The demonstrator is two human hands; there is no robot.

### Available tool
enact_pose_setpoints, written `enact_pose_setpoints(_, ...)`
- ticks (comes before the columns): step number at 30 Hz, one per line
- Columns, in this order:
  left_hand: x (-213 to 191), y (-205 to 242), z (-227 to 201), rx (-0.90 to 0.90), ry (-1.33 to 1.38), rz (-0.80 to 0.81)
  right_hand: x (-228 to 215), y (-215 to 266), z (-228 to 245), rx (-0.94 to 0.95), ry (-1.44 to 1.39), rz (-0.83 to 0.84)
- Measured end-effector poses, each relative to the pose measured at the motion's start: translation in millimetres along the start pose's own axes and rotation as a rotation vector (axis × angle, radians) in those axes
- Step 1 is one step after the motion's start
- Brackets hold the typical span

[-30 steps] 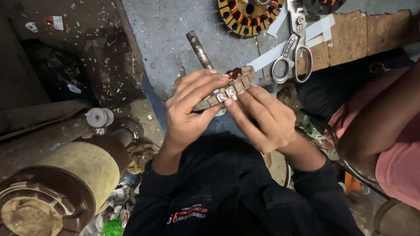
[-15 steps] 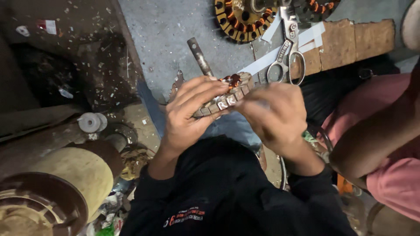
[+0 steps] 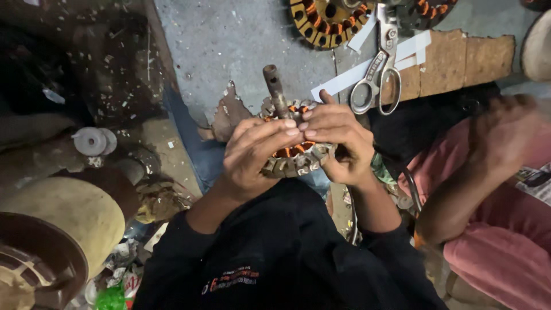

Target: The person repeatedly cuts small strips of white paper with scissors and inserts them into the slots of a stator-like electrical component. The person handles the component and strips one at a time, placing the finished unit on the workbench.

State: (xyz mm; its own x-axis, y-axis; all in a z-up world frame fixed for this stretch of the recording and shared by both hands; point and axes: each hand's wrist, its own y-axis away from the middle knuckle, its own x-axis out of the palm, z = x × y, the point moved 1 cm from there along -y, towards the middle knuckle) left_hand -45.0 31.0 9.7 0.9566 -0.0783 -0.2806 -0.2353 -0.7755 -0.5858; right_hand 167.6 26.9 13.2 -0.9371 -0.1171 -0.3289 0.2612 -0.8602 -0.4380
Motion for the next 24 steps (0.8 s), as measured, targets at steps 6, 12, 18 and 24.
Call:
enact_pose_setpoints(6, 6, -10, 4, -0.181, 0.009, -0.129, 9, -23, 5, 0.132, -0.222, -0.185)
enact_pose_setpoints(12, 1, -30, 10, -0.461, 0.463, -0.225, 20, -29, 2, -0.036, -0.055, -0.368)
enact_pose_setpoints(18, -22, -42, 7, -0.326, 0.125, 0.033, 17, -22, -3, -0.027, 0.13, -0.305)
enact_pose_setpoints(24, -25, -53, 6, -0.351, 0.17, 0.07, 10, -35, -3, -0.255, 0.414, -0.172)
